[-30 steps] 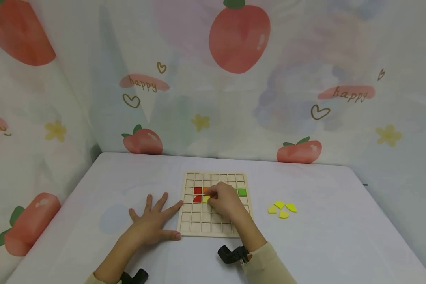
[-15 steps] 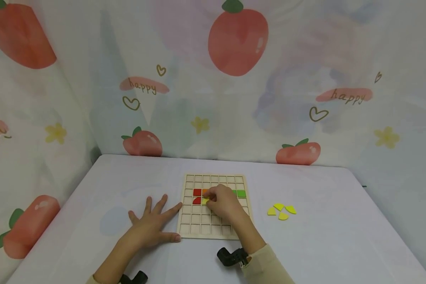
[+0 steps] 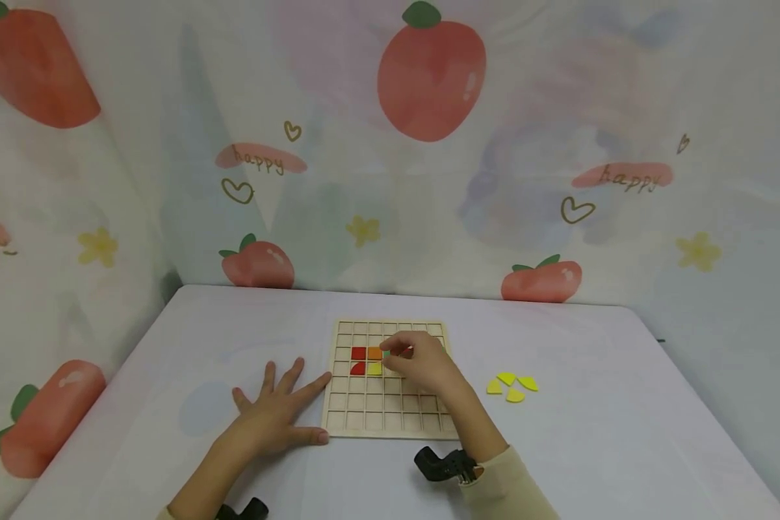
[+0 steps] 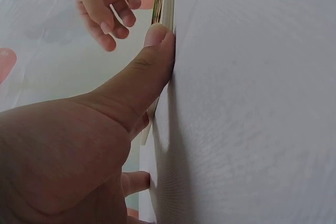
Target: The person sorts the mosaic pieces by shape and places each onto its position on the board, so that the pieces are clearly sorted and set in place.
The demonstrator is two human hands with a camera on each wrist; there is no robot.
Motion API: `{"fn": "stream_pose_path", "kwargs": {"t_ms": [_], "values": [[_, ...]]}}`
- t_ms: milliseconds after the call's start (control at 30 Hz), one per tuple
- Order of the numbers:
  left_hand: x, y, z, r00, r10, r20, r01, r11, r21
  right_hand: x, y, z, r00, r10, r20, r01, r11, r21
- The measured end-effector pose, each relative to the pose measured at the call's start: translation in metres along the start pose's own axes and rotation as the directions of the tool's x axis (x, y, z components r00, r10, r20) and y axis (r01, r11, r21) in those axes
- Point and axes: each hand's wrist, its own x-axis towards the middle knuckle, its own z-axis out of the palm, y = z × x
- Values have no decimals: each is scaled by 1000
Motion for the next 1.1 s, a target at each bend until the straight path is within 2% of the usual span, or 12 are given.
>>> {"fn": "stream_pose_path", "kwargs": {"t_ms": [433,567,733,1100], "values": [[1,2,0,1000,1,-3,-1,1000,-1,-17,11,-33,998,31,-57,-31,999,12],[-1,3,0,1000,-4,-1,4,1000,-2,-22,18,-43,998,33,-62,-33,999,-7],[0,2,0,1000,10,-10,-10,1000,-10,-28,24,-55,993,45,-106,-48,998,-29],[-2,1,0,1000,3,-3,-3,1000,-10,-38,39,-83,983,84,-162,-83,996,12]]}}
